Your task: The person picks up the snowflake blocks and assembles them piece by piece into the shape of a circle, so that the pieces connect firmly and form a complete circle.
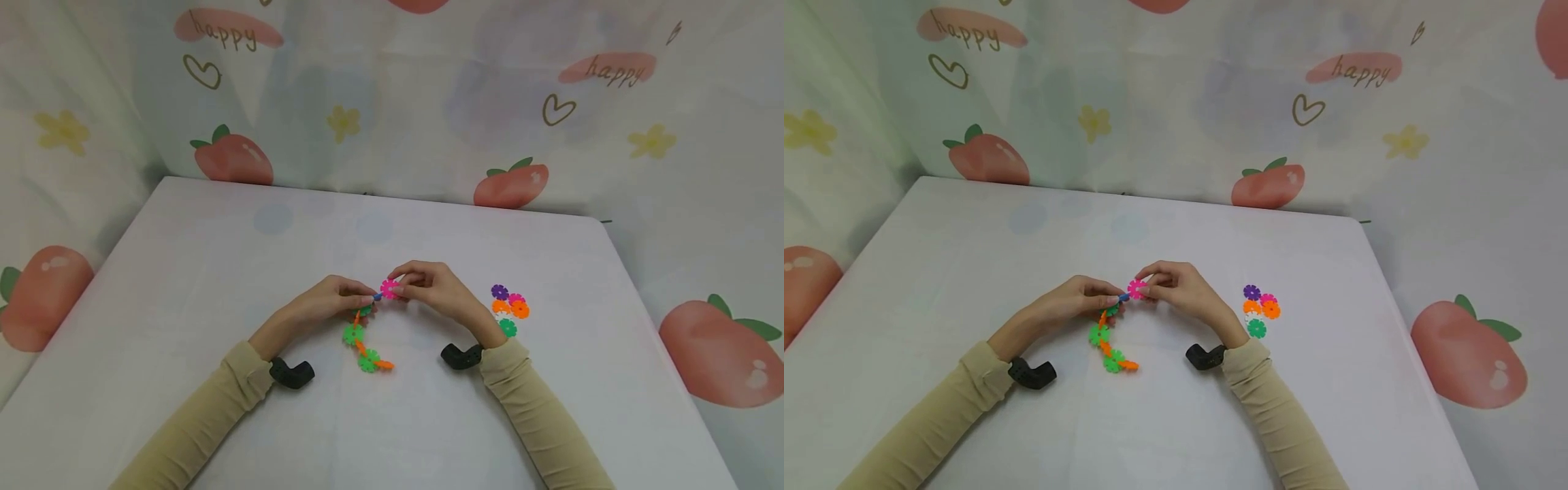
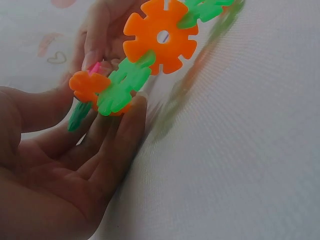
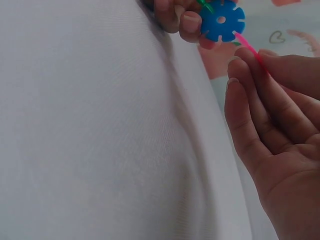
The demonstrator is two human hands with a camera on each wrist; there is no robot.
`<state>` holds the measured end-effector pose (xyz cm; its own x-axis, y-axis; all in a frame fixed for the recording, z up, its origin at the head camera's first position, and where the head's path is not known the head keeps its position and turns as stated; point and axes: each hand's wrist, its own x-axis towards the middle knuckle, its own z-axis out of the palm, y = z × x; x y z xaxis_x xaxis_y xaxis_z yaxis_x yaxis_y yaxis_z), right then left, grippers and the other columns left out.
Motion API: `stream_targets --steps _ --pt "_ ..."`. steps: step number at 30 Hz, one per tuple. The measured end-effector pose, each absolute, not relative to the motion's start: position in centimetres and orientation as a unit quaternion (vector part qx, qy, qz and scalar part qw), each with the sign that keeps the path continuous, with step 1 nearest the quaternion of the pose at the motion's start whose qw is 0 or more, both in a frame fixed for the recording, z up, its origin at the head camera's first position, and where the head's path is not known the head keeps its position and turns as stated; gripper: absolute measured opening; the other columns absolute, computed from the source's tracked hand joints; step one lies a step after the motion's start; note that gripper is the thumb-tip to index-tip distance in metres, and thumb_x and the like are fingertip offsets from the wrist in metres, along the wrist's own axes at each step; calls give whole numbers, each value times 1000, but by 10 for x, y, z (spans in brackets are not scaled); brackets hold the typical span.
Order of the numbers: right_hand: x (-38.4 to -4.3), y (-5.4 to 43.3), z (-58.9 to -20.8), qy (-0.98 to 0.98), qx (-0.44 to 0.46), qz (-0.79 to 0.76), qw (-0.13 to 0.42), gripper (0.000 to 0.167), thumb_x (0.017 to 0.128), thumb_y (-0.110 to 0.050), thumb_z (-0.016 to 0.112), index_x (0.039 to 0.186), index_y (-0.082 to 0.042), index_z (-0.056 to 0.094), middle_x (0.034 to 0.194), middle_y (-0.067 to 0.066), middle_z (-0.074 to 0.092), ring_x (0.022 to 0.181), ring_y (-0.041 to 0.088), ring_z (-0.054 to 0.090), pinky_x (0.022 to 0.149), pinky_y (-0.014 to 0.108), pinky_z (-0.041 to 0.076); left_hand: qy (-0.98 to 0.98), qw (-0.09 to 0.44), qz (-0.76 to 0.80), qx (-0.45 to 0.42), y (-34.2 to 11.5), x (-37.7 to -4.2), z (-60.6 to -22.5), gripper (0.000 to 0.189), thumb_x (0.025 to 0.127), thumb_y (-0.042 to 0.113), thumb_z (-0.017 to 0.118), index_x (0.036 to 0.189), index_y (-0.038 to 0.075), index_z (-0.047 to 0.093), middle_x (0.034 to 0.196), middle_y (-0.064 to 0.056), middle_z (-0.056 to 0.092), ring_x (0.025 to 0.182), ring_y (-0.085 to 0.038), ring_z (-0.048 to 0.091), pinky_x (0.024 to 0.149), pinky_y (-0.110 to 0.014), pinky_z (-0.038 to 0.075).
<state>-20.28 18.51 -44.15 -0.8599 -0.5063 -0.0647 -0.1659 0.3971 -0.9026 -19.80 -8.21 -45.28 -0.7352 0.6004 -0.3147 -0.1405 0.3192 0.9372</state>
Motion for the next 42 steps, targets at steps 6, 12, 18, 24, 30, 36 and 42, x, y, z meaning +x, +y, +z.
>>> stream_targets --steps 6,12,18,24,30,36,42 --pt "-204 187 -442 816 -201 -516 167 23 99 -18 69 123 -13 71 95 5 76 83 26 71 81 35 57 736 329 570 159 -83 -198 -452 42 105 25 61 138 0 62 118 -11 74 94 -17 69 92 -31 56" --pt "-202 185 -442 813 -207 -516 174 23 99 -16 70 122 -13 71 93 5 76 83 25 71 81 34 56 731 332 574 161 -81 -200 -453 41 104 23 62 137 -1 62 105 -10 75 89 -17 69 90 -30 57" --pt "-200 181 -442 817 -215 -512 159 21 98 -14 71 119 -11 74 94 4 78 82 24 72 77 30 55 767 299 541 173 -77 -198 -452 40 103 22 63 135 -3 64 107 -11 77 90 -14 69 92 -33 55" --pt "-198 177 -439 820 -212 -510 149 23 99 -10 69 121 -8 74 98 8 78 83 23 73 77 27 54 764 292 550 172 -74 -196 -454 39 104 21 61 135 -3 64 109 -13 77 88 -15 72 92 -33 56" --pt "-199 176 -435 839 -203 -485 143 27 101 -13 65 127 -11 72 96 7 77 84 20 71 78 28 53 724 324 588 161 -73 -194 -452 46 106 24 59 144 0 54 110 -14 74 93 -20 74 93 -34 59" --pt "-199 185 -431 843 -209 -480 121 32 104 -21 63 133 -8 68 95 11 76 82 25 70 77 35 57 712 326 602 158 -74 -193 -450 43 106 24 57 141 -1 55 117 -18 70 96 -21 71 93 -37 59" --pt "-191 205 -425 847 -172 -489 115 29 103 -22 64 125 -3 70 99 17 75 84 34 69 76 41 60 733 309 591 134 -76 -193 -450 41 106 34 57 131 2 65 118 -12 70 100 -20 67 95 -33 56"
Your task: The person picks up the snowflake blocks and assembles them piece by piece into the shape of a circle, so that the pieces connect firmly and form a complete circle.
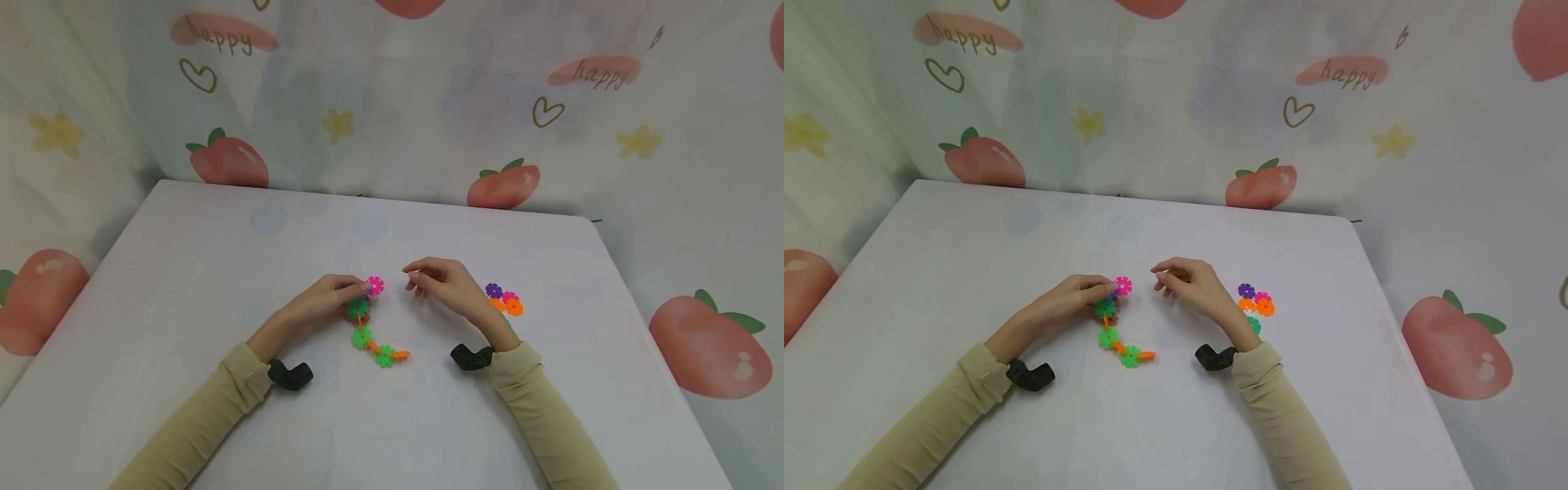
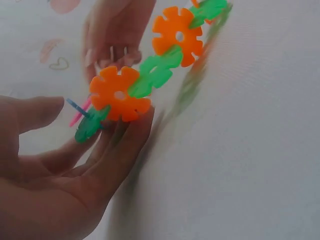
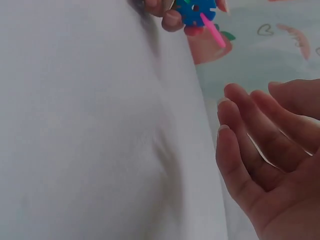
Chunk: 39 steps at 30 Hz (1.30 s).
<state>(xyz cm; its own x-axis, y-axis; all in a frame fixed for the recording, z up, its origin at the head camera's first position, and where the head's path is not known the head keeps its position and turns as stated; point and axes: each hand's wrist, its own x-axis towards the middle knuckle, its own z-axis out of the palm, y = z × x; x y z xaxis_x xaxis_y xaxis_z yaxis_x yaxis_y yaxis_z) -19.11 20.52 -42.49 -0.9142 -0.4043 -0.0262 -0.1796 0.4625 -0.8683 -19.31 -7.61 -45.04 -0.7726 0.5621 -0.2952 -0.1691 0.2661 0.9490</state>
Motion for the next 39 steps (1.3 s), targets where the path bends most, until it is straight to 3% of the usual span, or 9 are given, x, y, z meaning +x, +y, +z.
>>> stream_targets --steps 4,15,21,26,33,39 --pt "-183 223 -422 860 -149 -477 106 25 103 -20 64 121 -3 71 99 17 75 86 34 68 75 40 60 730 303 600 126 -78 -194 -451 38 106 31 58 130 2 65 116 -12 70 99 -20 67 92 -31 56" --pt "-167 280 -412 898 -138 -413 62 23 104 -19 64 117 -4 73 98 15 76 87 33 70 68 26 56 671 307 665 116 -83 -194 -455 34 108 16 54 125 -12 58 109 -18 70 87 -20 76 88 -29 60" --pt "-158 312 -407 926 -95 -362 44 24 103 -21 65 118 -5 73 104 12 76 92 27 70 74 23 56 655 318 680 81 -82 -195 -456 33 109 18 50 125 -11 58 108 -16 69 88 -22 76 89 -32 60" --pt "-154 332 -411 948 -66 -310 37 24 102 -25 66 118 -8 75 105 8 75 93 24 64 74 25 53 664 313 674 81 -80 -196 -456 31 108 18 52 121 -9 61 105 -14 73 87 -20 76 88 -31 60" --pt "-154 346 -417 960 -46 -273 33 22 98 -14 68 117 -5 74 106 14 73 95 29 65 77 31 53 685 303 658 79 -81 -197 -454 30 108 18 53 119 -7 64 108 -11 76 93 -14 74 89 -28 59" --pt "-150 355 -418 966 -26 -254 38 23 95 -14 72 115 -2 71 103 15 70 95 31 64 77 33 53 689 304 653 78 -83 -198 -454 34 109 19 51 123 -9 64 113 -16 75 90 -16 76 89 -28 59"
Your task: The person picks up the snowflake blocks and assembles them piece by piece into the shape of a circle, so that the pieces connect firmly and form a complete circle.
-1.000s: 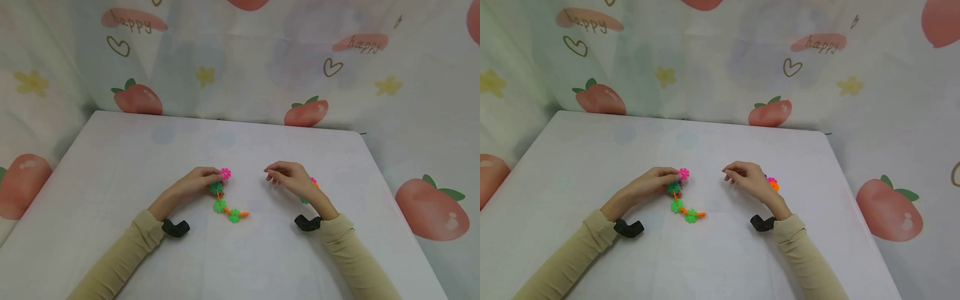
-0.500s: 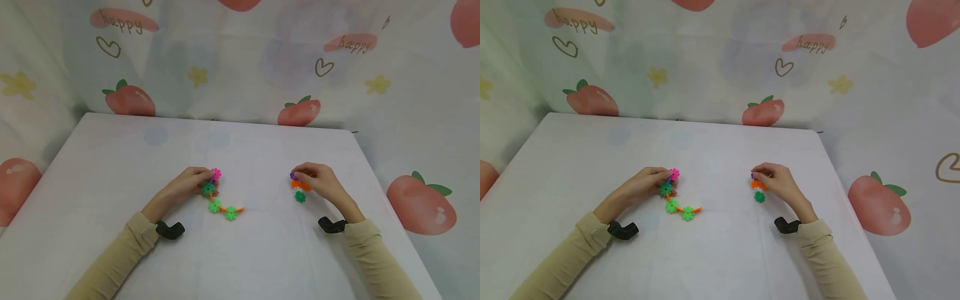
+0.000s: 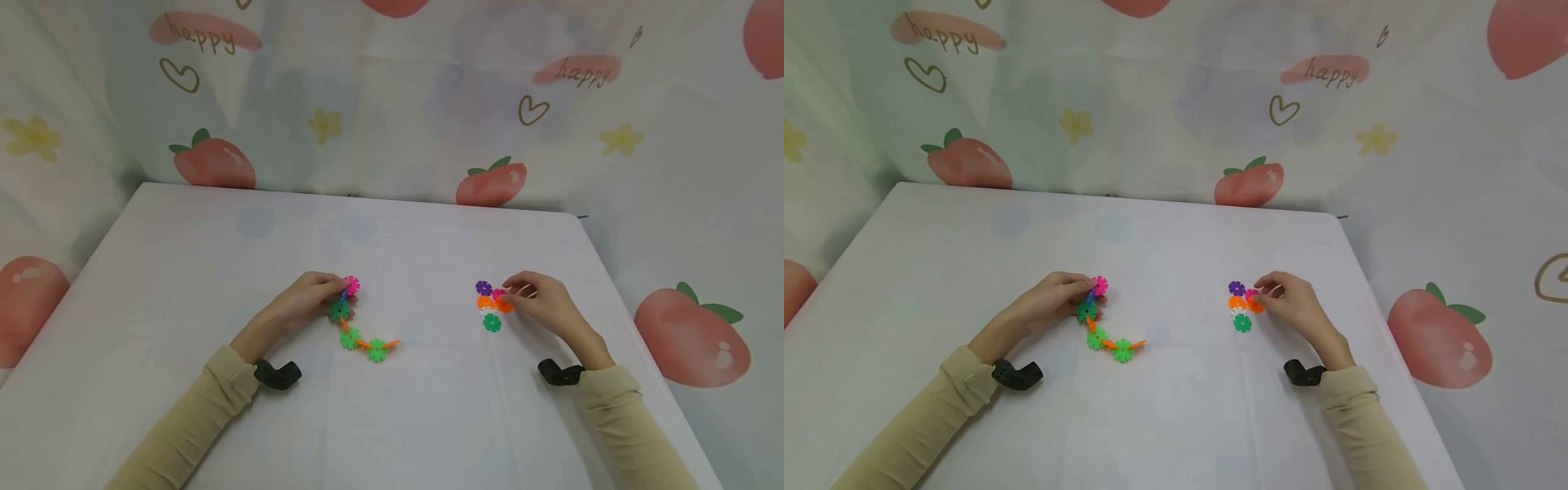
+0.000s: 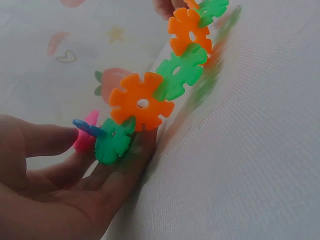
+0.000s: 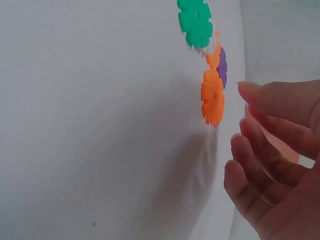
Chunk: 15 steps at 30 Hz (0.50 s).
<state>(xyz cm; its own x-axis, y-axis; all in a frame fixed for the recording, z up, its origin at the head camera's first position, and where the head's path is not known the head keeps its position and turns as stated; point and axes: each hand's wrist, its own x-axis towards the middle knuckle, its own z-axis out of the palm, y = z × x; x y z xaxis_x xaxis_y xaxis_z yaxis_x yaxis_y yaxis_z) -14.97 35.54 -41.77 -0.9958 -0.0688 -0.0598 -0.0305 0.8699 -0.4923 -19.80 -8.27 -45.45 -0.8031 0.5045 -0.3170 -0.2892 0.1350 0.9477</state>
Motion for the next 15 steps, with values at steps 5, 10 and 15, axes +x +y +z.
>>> stream_targets --steps 5,10,15 --pt "-149 359 -419 971 -12 -230 61 28 93 -18 74 115 0 70 102 15 68 94 29 61 74 32 51 690 306 652 73 -85 -198 -455 36 109 20 50 125 -9 63 114 -17 75 88 -16 76 86 -28 60" --pt "-150 358 -423 972 -6 -224 75 30 90 -20 78 110 1 69 101 15 67 92 29 59 73 32 49 689 307 652 70 -85 -199 -455 34 109 23 53 122 -6 64 111 -15 75 88 -16 75 83 -28 60" --pt "-149 354 -424 973 -27 -221 55 26 90 -14 78 106 0 64 95 14 68 87 28 60 74 33 50 687 308 655 61 -85 -199 -453 30 108 22 54 120 -4 63 109 -14 76 86 -15 75 81 -28 61"
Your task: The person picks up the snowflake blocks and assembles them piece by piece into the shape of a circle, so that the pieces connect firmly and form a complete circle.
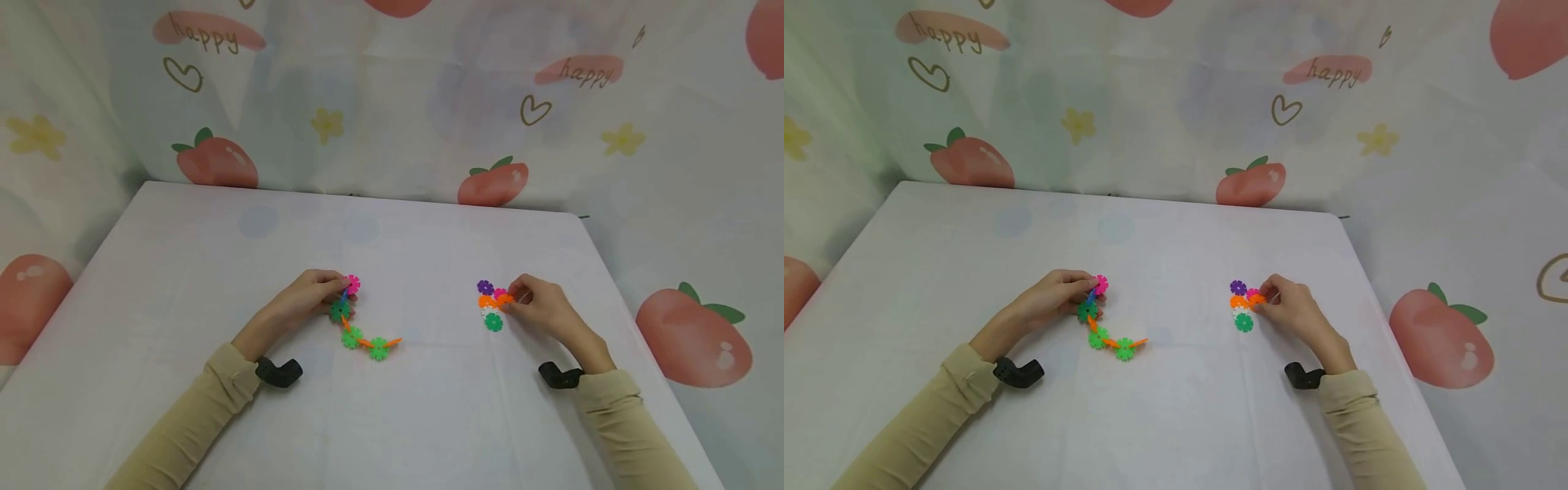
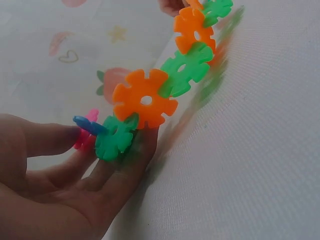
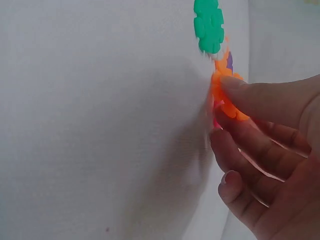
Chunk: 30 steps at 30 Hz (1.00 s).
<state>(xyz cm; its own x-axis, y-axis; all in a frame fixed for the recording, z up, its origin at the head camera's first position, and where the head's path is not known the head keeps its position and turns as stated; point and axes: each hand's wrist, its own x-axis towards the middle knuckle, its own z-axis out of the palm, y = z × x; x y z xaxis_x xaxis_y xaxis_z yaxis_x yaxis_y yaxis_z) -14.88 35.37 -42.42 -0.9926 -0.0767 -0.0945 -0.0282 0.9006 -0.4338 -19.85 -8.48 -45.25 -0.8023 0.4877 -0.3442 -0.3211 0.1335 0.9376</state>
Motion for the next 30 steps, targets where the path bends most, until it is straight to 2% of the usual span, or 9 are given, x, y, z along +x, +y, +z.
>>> stream_targets --steps 5,11,14,18,25,30 --pt "-146 351 -425 972 -58 -223 36 21 91 -9 75 108 -1 65 92 13 69 84 26 60 74 32 51 688 305 655 63 -85 -198 -453 28 108 20 54 117 -4 64 107 -13 76 84 -15 75 79 -27 60" --pt "-145 344 -423 963 -72 -260 -6 19 93 -3 72 112 -7 70 95 12 72 82 24 66 69 24 54 693 302 649 78 -85 -197 -455 28 108 20 54 115 -5 65 108 -14 76 83 -17 75 79 -28 60" --pt "-147 336 -423 952 -77 -297 -9 20 95 -4 71 114 -9 73 101 11 73 84 23 68 69 18 54 699 299 645 78 -85 -197 -456 28 108 20 54 114 -4 66 108 -14 76 83 -17 75 80 -27 60" --pt "-151 320 -425 938 -93 -333 -1 22 96 -5 70 117 -8 75 113 12 74 92 21 68 76 12 52 702 297 644 71 -84 -198 -455 28 108 19 53 112 -5 67 107 -14 76 82 -15 75 79 -26 60" --pt "-155 298 -424 916 -110 -387 5 26 93 -2 72 119 -4 73 106 14 76 85 22 71 72 16 55 699 295 647 79 -83 -198 -455 28 108 16 52 112 -7 66 106 -15 76 83 -15 75 78 -27 60" --pt "-160 286 -426 905 -119 -409 18 22 94 -7 75 115 -7 75 108 12 76 91 20 73 76 16 56 701 295 645 72 -84 -197 -455 27 107 15 52 112 -7 66 106 -14 76 82 -14 75 77 -26 60"
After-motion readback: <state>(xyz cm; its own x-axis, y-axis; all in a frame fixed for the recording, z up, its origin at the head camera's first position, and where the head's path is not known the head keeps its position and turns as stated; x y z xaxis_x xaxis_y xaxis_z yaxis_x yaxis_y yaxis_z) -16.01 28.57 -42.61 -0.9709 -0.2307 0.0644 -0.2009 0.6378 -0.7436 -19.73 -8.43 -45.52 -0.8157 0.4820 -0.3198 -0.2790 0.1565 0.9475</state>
